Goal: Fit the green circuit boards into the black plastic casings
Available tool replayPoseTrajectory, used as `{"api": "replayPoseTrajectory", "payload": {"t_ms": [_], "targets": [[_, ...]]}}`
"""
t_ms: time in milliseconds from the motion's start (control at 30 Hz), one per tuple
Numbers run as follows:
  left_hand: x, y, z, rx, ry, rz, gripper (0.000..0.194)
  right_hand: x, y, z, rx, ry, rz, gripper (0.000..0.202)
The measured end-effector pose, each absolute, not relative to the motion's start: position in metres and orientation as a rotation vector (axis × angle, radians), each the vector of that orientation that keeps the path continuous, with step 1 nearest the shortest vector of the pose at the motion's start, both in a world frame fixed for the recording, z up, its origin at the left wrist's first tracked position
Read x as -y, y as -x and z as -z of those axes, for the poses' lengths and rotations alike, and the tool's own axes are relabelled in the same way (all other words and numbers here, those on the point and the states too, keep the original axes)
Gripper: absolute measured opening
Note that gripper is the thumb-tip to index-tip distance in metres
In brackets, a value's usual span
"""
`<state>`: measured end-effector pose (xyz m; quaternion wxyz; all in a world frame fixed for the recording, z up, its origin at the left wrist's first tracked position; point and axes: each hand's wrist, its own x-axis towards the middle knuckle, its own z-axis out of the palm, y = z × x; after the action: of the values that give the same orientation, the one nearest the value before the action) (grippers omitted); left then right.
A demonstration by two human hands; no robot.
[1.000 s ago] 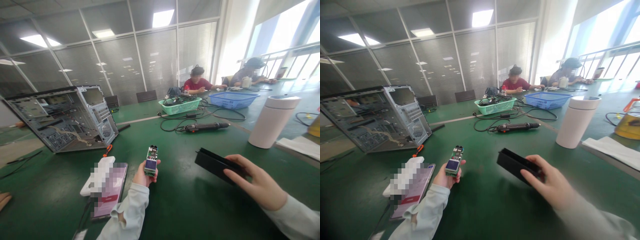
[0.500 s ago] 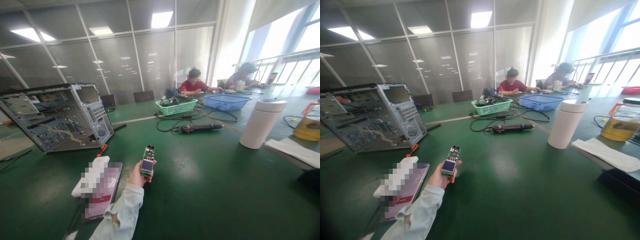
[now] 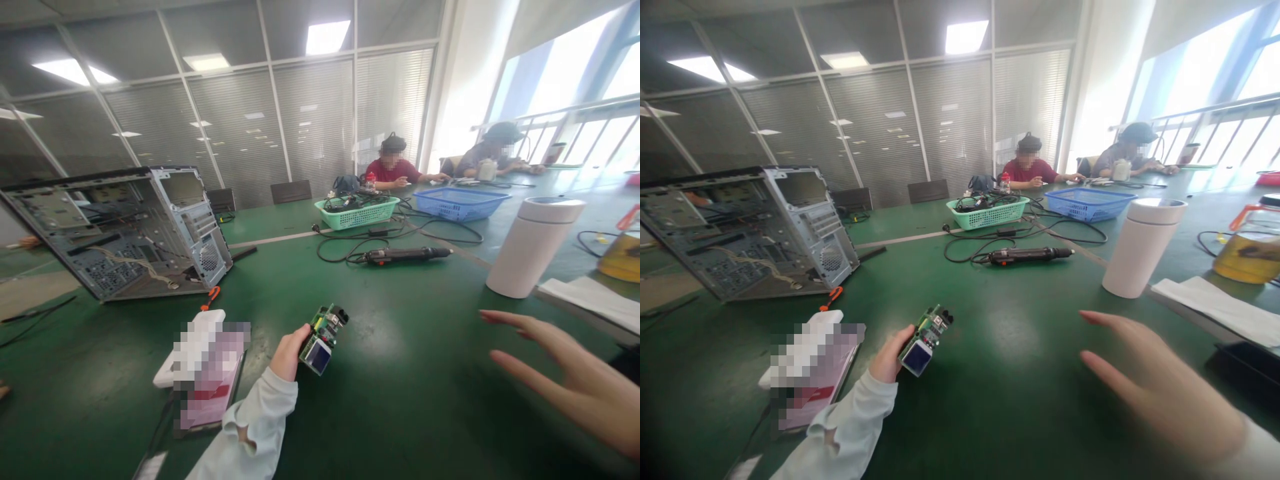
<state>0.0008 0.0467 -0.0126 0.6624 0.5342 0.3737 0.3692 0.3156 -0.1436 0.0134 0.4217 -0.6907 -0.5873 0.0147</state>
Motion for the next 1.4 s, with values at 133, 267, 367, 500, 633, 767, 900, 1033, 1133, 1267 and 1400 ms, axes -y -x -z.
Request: {"api": "replayPoseTrajectory", "payload": {"t_ms": [133,267,367,500,633,767,900,1033,1133,1267,1400], "targets": [[-0.036,-0.003,0.002,-0.816,-1.348,-0.823,0.025,0.088,-0.249,-0.024,1.556,1.491,-0.591,0.059],[-0.029,-0.002,-0.008,-0.809,-1.487,-0.697,0.033,0.03,-0.199,-0.03,1.359,1.373,-1.339,0.06],[-0.027,-0.002,-0.01,-0.824,-1.599,-0.612,0.042,-0.003,-0.182,-0.022,1.318,1.383,-1.804,0.055],[-0.03,-0.004,-0.01,-0.798,-1.641,-0.731,0.03,-0.018,-0.18,-0.01,1.396,1.349,-1.896,0.05],[-0.033,-0.005,-0.008,-0.873,-1.538,-0.736,0.032,-0.006,-0.19,-0.009,1.38,1.232,-2.088,0.057],[-0.033,-0.003,-0.005,-0.901,-1.342,-0.639,0.05,0.005,-0.188,-0.011,1.298,0.958,-2.357,0.055],[-0.034,0.0,-0.005,-0.894,-1.3,-0.587,0.05,0.012,-0.174,-0.013,1.221,0.914,-2.449,0.045],[-0.037,-0.002,-0.001,-0.853,-1.3,-0.571,0.058,0.021,-0.164,-0.015,1.103,0.9,-2.319,0.05],[-0.04,-0.004,0.003,-0.827,-1.264,-0.56,0.062,0.025,-0.163,-0.013,1.0,0.878,-2.174,0.057],[-0.043,-0.006,0.001,-0.879,-1.201,-0.549,0.062,0.023,-0.168,-0.012,0.9,0.899,-2.092,0.055],[-0.042,-0.006,-0.004,-0.89,-1.192,-0.555,0.061,0.03,-0.18,-0.022,0.769,0.989,-1.987,0.048]]}}
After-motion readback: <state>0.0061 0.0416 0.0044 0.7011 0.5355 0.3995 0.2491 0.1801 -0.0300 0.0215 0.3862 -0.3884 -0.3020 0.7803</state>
